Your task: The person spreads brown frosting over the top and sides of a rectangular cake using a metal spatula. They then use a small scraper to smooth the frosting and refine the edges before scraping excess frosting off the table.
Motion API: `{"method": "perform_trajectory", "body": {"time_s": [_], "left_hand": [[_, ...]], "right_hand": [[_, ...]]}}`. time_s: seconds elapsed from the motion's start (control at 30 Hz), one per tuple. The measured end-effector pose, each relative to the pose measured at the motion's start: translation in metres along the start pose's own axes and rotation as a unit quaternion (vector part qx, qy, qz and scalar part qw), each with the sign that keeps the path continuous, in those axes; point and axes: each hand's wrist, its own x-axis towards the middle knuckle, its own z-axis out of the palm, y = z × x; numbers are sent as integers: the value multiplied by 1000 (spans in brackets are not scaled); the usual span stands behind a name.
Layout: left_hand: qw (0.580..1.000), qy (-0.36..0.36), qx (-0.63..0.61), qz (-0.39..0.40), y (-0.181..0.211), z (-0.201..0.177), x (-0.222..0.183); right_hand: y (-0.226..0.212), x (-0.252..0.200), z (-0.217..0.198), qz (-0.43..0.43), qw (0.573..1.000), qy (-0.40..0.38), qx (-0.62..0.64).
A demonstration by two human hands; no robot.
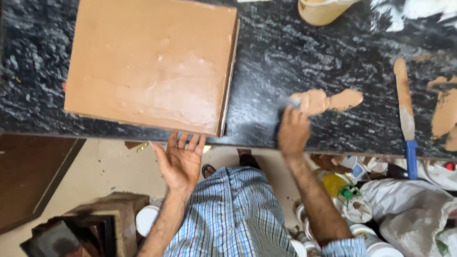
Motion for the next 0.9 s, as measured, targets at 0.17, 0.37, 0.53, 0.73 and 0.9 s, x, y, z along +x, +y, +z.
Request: {"method": "perform_trajectory", "body": {"time_s": [0.17,0.37,0.53,0.73,0.9], "left_hand": [[1000,14,-1,4,4,-7,-2],[997,46,54,-2,20,-5,-5],[992,80,95,4,29,2,-17],[991,82,103,10,24,17,-22],[991,86,98,12,19,27,-23]], "right_hand": [[-56,-35,2,83,971,-123,188],[-40,64,-3,127,909,-46,394],[-43,181,46,244,475,-150,832],[-86,156,90,175,169,-193,951],[-111,95,92,280,219,-235,905]]}}
